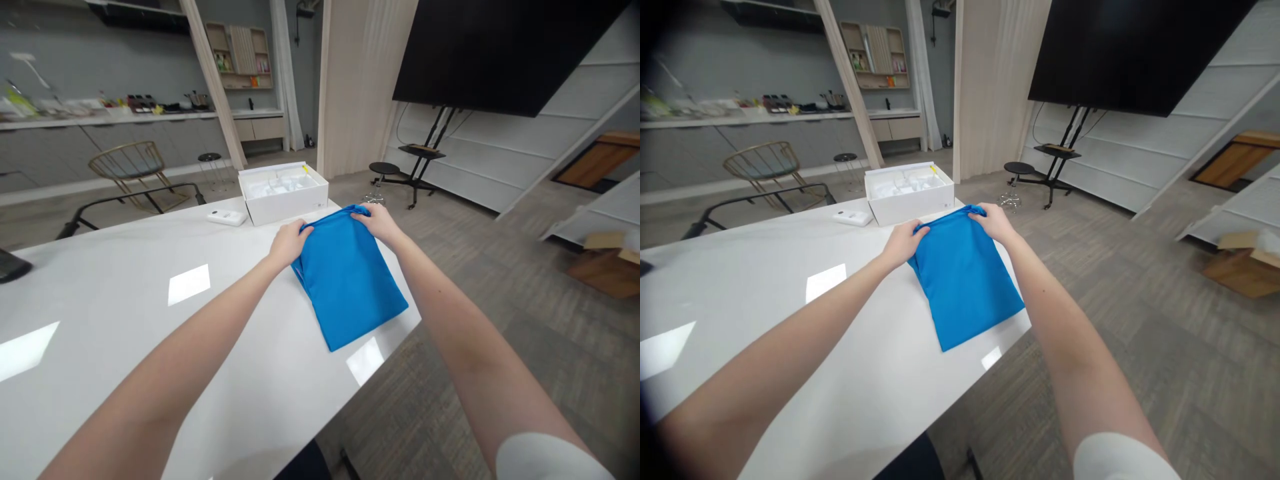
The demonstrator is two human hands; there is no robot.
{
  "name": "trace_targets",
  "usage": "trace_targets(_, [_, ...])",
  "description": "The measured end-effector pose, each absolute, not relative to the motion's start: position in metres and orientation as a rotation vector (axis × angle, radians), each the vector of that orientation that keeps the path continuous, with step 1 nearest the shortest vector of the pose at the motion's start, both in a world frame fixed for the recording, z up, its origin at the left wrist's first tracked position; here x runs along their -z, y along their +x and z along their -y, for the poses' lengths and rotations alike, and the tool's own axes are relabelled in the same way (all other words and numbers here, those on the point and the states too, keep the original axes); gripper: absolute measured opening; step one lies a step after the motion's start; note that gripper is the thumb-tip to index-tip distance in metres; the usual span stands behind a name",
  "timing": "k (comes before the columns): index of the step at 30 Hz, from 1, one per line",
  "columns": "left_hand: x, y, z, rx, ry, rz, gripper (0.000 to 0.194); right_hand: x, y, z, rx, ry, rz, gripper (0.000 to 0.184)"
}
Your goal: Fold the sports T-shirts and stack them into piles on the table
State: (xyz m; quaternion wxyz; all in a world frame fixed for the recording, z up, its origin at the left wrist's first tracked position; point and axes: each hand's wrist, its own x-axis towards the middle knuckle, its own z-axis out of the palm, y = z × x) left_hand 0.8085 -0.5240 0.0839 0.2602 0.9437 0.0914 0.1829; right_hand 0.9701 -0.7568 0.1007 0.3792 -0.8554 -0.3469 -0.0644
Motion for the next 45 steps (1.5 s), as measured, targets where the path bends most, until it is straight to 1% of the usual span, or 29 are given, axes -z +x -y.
trace_targets(7, [-0.039, 0.850, 0.491, -0.416, 2.569, -0.442, 0.034, -0.067, 1.019, 0.716, 0.156, -2.274, 0.941, 0.026])
trace_targets(13, [-0.014, 0.874, 0.471, -0.428, 2.581, -0.509, 0.036, -0.040, 1.045, 0.688, 0.150, -2.337, 0.945, 0.023])
trace_targets(17, [0.000, 0.882, 0.458, -0.350, 2.531, -0.542, 0.029, -0.022, 1.053, 0.678, 0.036, -2.462, 0.892, 0.020])
trace_targets(20, [0.010, 0.884, 0.451, -0.289, 2.470, -0.574, 0.023, -0.011, 1.056, 0.675, -0.049, -2.565, 0.823, 0.023])
trace_targets(25, [0.015, 0.880, 0.454, -0.332, 2.450, -0.570, 0.020, -0.005, 1.051, 0.671, -0.020, -2.643, 0.773, 0.027])
trace_targets(28, [0.009, 0.871, 0.460, -0.496, 2.478, -0.535, 0.024, -0.006, 1.039, 0.671, 0.077, -2.711, 0.728, 0.040])
trace_targets(31, [0.000, 0.856, 0.467, -0.675, 2.542, -0.489, 0.033, -0.010, 1.014, 0.671, 0.305, -2.760, 0.697, 0.053])
trace_targets(34, [-0.005, 0.836, 0.473, -0.759, 2.627, -0.389, 0.042, -0.015, 0.979, 0.667, 0.455, -2.702, 0.826, 0.050])
trace_targets(36, [-0.005, 0.822, 0.475, -0.693, 2.700, -0.285, 0.043, -0.016, 0.955, 0.664, 0.427, -2.638, 0.967, 0.045])
trace_targets(40, [0.000, 0.788, 0.474, -0.320, 2.838, -0.108, 0.039, -0.014, 0.917, 0.663, 0.047, -2.664, 1.148, 0.040])
trace_targets(41, [0.000, 0.777, 0.473, -0.288, 2.849, -0.084, 0.039, -0.015, 0.909, 0.664, 0.017, -2.683, 1.146, 0.042])
trace_targets(43, [-0.004, 0.752, 0.470, -0.326, 2.848, -0.063, 0.044, -0.017, 0.891, 0.665, 0.100, -2.683, 1.115, 0.049])
trace_targets(45, [-0.010, 0.720, 0.467, -0.366, 2.826, -0.043, 0.046, -0.021, 0.866, 0.662, 0.128, -2.632, 1.130, 0.050])
